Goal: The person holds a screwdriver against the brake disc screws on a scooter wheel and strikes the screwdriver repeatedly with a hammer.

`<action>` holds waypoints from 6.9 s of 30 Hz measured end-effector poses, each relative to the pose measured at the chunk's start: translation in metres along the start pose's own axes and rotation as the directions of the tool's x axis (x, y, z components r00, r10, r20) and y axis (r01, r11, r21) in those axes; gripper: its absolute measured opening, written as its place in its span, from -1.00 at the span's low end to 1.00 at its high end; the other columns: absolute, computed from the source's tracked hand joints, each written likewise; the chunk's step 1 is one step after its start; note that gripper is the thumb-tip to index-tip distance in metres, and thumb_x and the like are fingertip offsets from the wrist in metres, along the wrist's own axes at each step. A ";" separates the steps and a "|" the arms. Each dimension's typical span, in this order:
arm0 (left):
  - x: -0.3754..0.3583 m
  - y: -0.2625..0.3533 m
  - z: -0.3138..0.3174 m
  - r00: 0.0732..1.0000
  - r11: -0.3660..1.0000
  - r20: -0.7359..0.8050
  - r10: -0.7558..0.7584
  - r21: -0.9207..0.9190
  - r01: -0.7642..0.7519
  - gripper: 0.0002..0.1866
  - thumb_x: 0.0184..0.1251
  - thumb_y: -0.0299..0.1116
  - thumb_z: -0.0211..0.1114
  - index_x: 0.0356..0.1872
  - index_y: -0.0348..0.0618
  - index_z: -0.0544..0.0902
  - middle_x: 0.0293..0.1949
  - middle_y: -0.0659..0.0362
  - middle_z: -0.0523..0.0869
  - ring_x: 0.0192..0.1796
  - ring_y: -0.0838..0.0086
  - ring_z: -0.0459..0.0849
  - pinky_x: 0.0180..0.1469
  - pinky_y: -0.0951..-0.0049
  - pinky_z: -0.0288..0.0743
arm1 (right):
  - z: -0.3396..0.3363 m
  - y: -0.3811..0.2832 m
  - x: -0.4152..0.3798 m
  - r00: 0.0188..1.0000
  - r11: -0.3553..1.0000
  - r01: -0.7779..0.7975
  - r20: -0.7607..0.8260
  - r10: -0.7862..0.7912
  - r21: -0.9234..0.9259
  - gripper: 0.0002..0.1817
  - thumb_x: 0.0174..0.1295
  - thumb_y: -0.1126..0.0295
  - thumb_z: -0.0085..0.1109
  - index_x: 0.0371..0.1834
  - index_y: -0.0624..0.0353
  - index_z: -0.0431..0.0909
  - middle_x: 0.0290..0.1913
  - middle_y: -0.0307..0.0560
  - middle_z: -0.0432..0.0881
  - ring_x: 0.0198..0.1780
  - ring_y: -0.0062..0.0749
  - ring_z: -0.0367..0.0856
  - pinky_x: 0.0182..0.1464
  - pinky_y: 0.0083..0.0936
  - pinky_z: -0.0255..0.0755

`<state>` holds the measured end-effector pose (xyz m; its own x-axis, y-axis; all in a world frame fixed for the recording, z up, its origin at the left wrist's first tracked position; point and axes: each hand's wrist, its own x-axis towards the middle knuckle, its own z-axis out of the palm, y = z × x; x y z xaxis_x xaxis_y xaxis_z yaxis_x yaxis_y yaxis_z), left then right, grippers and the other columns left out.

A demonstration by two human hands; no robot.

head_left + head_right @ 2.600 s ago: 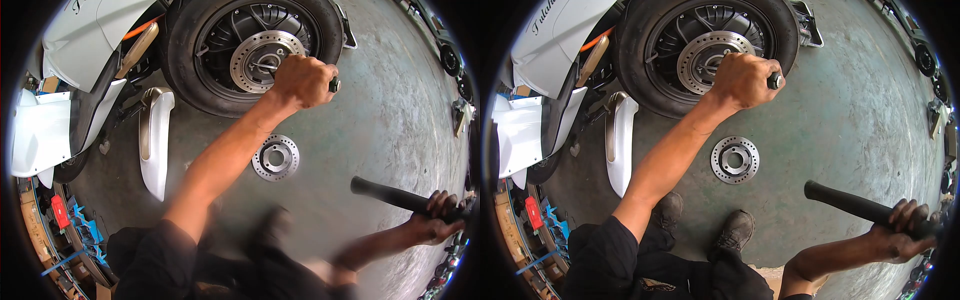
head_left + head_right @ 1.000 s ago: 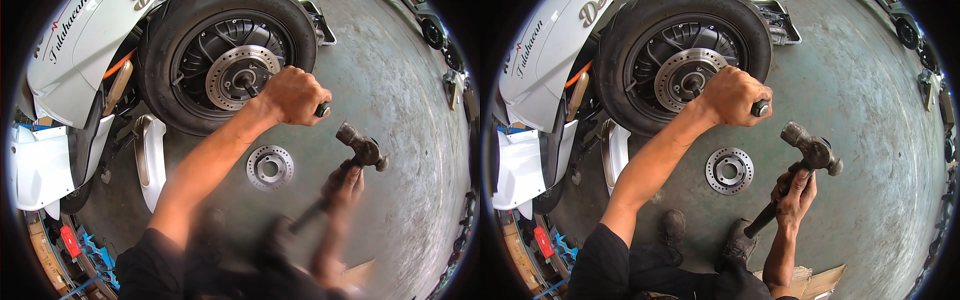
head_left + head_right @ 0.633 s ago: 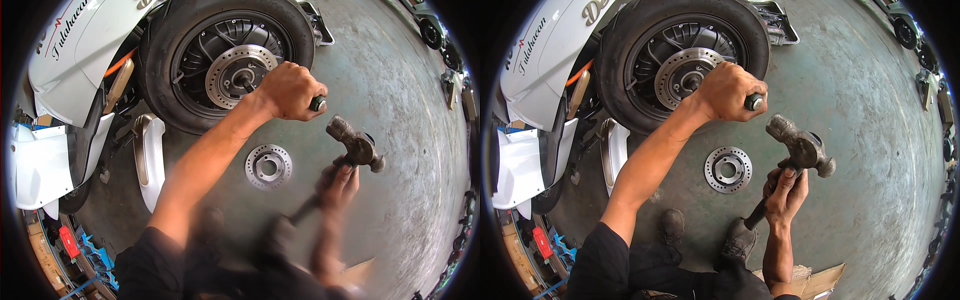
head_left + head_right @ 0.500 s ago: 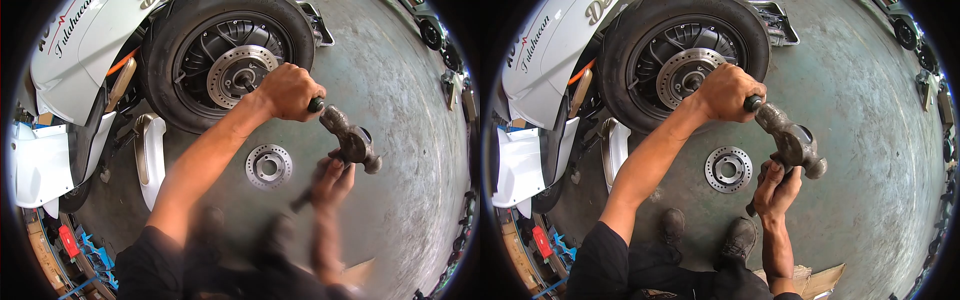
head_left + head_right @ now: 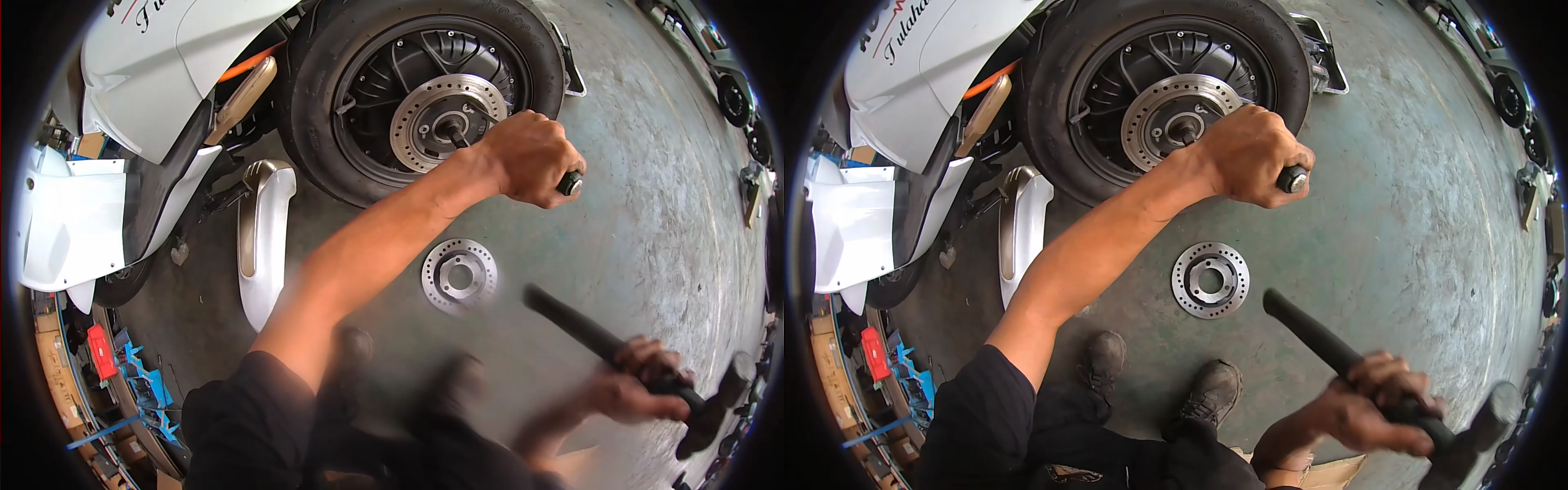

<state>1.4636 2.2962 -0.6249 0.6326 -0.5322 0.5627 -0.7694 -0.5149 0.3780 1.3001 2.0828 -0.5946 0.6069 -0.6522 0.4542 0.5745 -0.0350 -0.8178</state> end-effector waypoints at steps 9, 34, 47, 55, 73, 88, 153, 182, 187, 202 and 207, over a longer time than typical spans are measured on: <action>-0.001 0.017 0.013 0.998 0.998 0.038 0.052 0.026 -0.053 -0.91 -0.08 -0.35 0.32 -0.61 -0.12 0.69 -0.69 0.07 0.61 -0.59 0.16 0.64 -0.48 0.29 0.55 | -0.078 0.068 -0.067 0.697 0.402 -0.281 0.102 0.709 -0.871 -0.69 0.49 0.16 0.02 -0.16 0.24 0.48 -0.57 -0.17 0.45 -0.56 -0.50 0.36 -0.51 -0.47 0.27; 0.001 0.003 0.009 1.000 0.999 0.020 -0.007 0.050 0.006 -0.87 -0.05 -0.30 0.34 -0.57 -0.13 0.70 -0.66 0.07 0.63 -0.56 0.14 0.65 -0.46 0.26 0.54 | -0.084 0.089 -0.081 0.619 0.493 -0.307 0.223 0.753 -0.814 -0.64 0.49 0.17 0.04 -0.24 0.31 0.38 -0.68 -0.15 0.35 -0.62 -0.50 0.23 -0.54 -0.43 0.21; 0.000 0.001 0.011 1.000 0.998 0.026 0.005 0.057 -0.006 -0.90 -0.08 -0.33 0.33 -0.60 -0.11 0.68 -0.67 0.07 0.62 -0.58 0.13 0.64 -0.47 0.24 0.54 | 0.002 0.061 -0.052 0.760 0.831 -0.396 0.368 0.535 -0.391 -0.69 0.49 0.16 0.03 -0.18 0.23 0.37 -0.59 -0.35 0.35 -0.59 -0.75 0.28 -0.59 -0.69 0.15; 0.001 0.000 0.008 0.999 0.998 0.050 0.017 0.056 -0.020 -0.90 -0.10 -0.32 0.30 -0.62 -0.10 0.66 -0.67 0.06 0.62 -0.57 0.10 0.63 -0.47 0.22 0.53 | 0.027 0.066 -0.051 0.820 0.901 -0.373 0.374 0.432 -0.223 -0.71 0.50 0.18 0.02 -0.15 0.22 0.36 -0.56 -0.35 0.34 -0.60 -0.74 0.23 -0.59 -0.72 0.14; 0.003 0.031 0.017 0.996 0.996 0.034 0.078 0.034 -0.079 -0.90 -0.06 -0.33 0.33 -0.62 -0.10 0.67 -0.68 0.09 0.63 -0.59 0.17 0.65 -0.50 0.29 0.54 | -0.077 0.095 -0.063 0.512 0.330 -0.081 0.245 0.823 -0.940 -0.55 0.47 0.08 0.01 -0.06 0.36 0.44 -0.42 0.21 0.61 -0.43 0.20 0.50 -0.24 -0.11 0.42; 0.003 0.007 0.007 0.999 0.996 0.036 0.001 0.084 -0.004 -0.90 -0.07 -0.35 0.32 -0.59 -0.14 0.68 -0.66 0.07 0.63 -0.57 0.14 0.64 -0.47 0.26 0.54 | -0.110 0.084 -0.088 0.600 0.418 -0.138 0.260 0.757 -0.898 -0.62 0.45 0.15 0.10 -0.23 0.34 0.44 -0.61 0.02 0.44 -0.56 -0.30 0.37 -0.43 -0.30 0.31; -0.005 0.029 0.032 0.998 0.998 0.050 0.041 0.037 -0.042 -0.87 -0.02 -0.32 0.35 -0.60 -0.13 0.66 -0.68 0.10 0.63 -0.58 0.18 0.66 -0.48 0.31 0.56 | -0.152 0.091 -0.100 0.425 0.210 -0.395 0.025 0.905 -0.895 -0.57 0.43 0.04 0.13 -0.32 0.23 0.39 -0.66 -0.27 0.36 -0.68 -0.57 0.32 -0.62 -0.47 0.22; -0.061 0.007 0.043 0.814 0.984 0.567 0.126 0.031 -0.174 -0.82 0.04 -0.26 0.35 -0.46 -0.14 0.75 -0.62 0.02 0.67 -0.47 0.07 0.69 -0.33 0.20 0.61 | -0.017 -0.021 -0.015 0.760 0.701 -0.547 0.080 0.645 -0.457 -0.49 0.43 -0.08 0.05 -0.11 0.26 0.43 -0.62 -0.33 0.26 -0.74 -0.69 0.17 -0.70 -0.66 0.04; -0.051 0.011 0.041 0.783 0.988 0.620 0.044 0.087 -0.124 -0.81 0.06 -0.26 0.35 -0.45 -0.17 0.75 -0.55 -0.03 0.70 -0.41 0.06 0.71 -0.28 0.18 0.63 | -0.021 0.005 -0.094 0.679 0.653 -0.713 -0.021 0.734 -0.253 -0.56 0.50 -0.01 -0.03 -0.11 0.24 0.38 -0.62 -0.28 0.25 -0.77 -0.66 0.14 -0.73 -0.65 0.08; -0.040 0.012 0.041 0.720 0.996 0.694 -0.019 0.076 -0.047 -0.76 0.03 -0.27 0.33 -0.37 -0.22 0.77 -0.42 -0.07 0.74 -0.33 0.04 0.72 -0.19 0.18 0.64 | -0.031 0.018 -0.140 0.546 0.516 -0.824 -0.090 0.833 -0.232 -0.57 0.49 -0.04 -0.02 -0.19 0.16 0.32 -0.61 -0.29 0.25 -0.75 -0.66 0.16 -0.72 -0.64 0.12; -0.038 0.016 0.036 0.686 0.994 0.728 -0.002 0.073 -0.075 -0.82 -0.02 -0.35 0.28 -0.52 -0.28 0.69 -0.48 -0.08 0.71 -0.33 0.03 0.71 -0.19 0.15 0.61 | -0.023 0.018 -0.143 0.561 0.535 -0.807 -0.042 0.827 -0.249 -0.56 0.48 -0.03 0.00 -0.20 0.18 0.31 -0.61 -0.27 0.26 -0.75 -0.65 0.19 -0.73 -0.65 0.12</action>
<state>1.4305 2.2834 -0.6668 0.4999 -0.8531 -0.1498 -0.8062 -0.5215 0.2795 1.2110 2.1587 -0.6825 0.7926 -0.4266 -0.4357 -0.3189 0.3191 -0.8925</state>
